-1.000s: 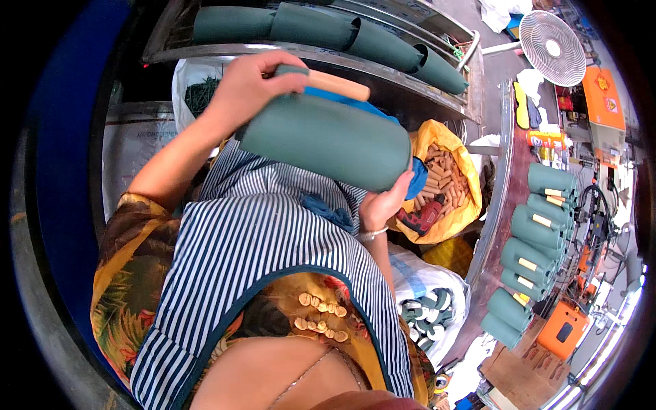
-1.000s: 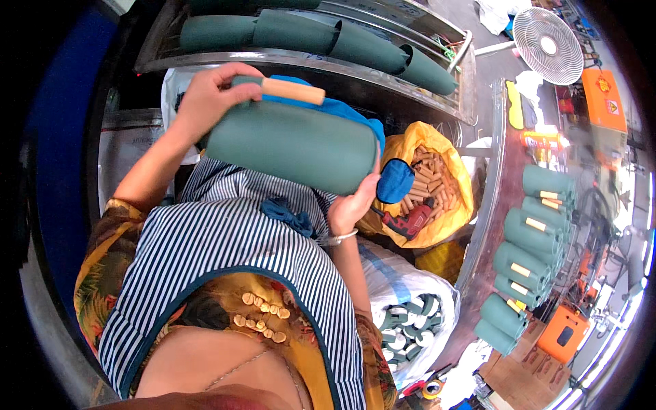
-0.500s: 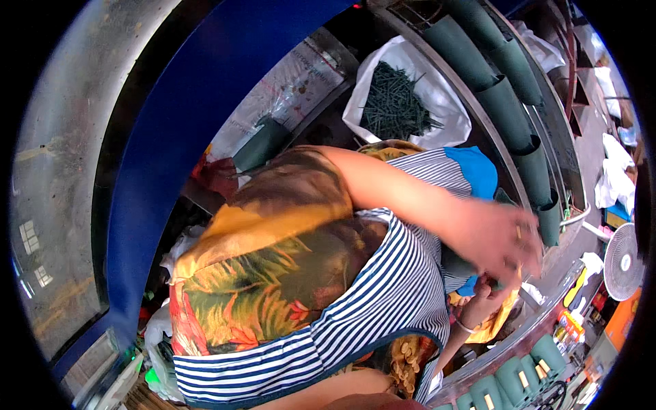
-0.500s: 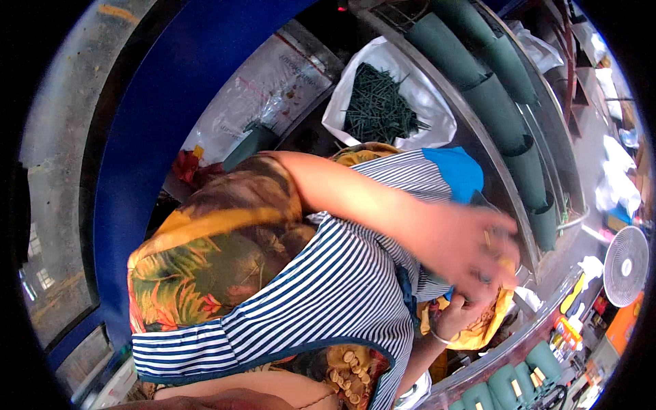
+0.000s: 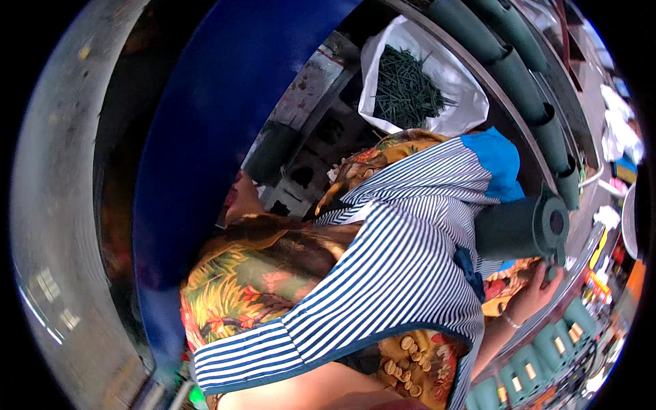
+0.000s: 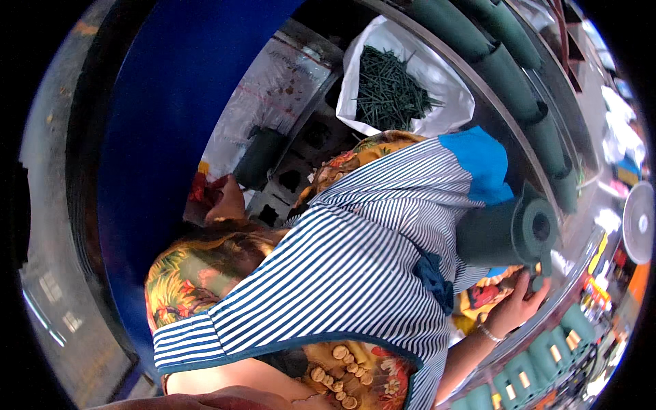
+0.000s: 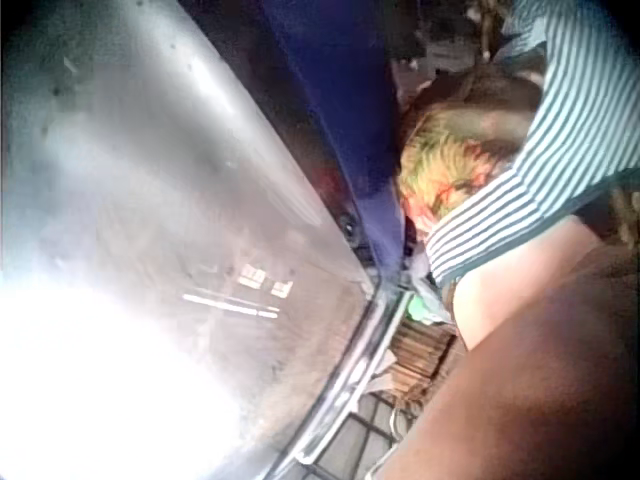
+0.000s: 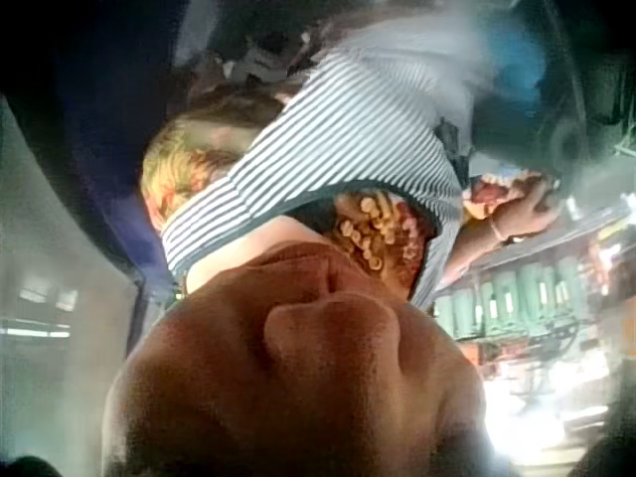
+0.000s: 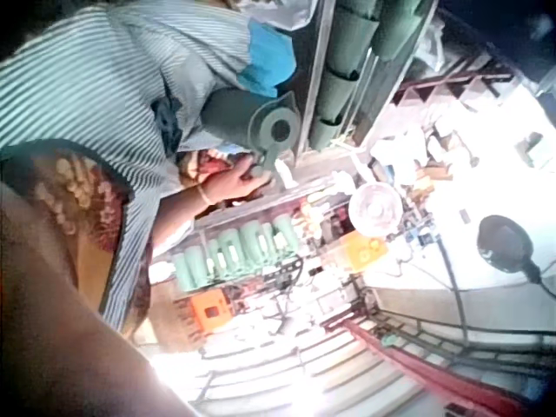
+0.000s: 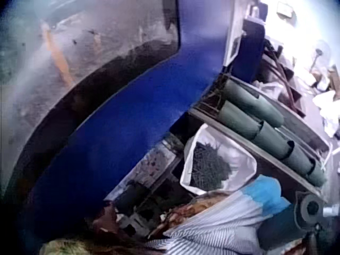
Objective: The person fits wooden handles into green plastic bases, uses a power drill to secure them, wipes the assembled parts with a blue cloth, and places them on a metal rack.
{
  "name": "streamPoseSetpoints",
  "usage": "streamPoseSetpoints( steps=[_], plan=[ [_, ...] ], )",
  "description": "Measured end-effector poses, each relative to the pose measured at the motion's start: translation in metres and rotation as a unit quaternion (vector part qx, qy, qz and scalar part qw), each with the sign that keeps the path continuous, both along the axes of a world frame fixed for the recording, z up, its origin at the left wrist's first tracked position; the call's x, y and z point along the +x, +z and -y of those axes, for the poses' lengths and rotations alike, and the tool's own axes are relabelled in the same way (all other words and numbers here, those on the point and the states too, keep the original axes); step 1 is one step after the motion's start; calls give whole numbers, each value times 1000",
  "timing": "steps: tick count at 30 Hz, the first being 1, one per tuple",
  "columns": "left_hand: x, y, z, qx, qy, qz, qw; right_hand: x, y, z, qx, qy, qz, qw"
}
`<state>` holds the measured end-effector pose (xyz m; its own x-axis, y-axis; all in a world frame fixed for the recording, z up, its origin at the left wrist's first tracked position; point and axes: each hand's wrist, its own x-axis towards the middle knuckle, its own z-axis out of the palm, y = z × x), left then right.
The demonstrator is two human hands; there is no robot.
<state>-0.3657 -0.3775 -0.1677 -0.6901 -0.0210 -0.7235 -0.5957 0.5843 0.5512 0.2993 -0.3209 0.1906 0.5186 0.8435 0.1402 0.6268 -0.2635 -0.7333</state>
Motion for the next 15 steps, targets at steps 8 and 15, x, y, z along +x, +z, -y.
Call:
streamPoseSetpoints(
  steps=[8,15],
  plan=[
    [-13,-13,3,74,29,57,995,-15,-1,4,16,6,-90,996],
    [-11,-12,-11,106,30,82,991,44,11,45,234,-118,-119,958]
  ],
)
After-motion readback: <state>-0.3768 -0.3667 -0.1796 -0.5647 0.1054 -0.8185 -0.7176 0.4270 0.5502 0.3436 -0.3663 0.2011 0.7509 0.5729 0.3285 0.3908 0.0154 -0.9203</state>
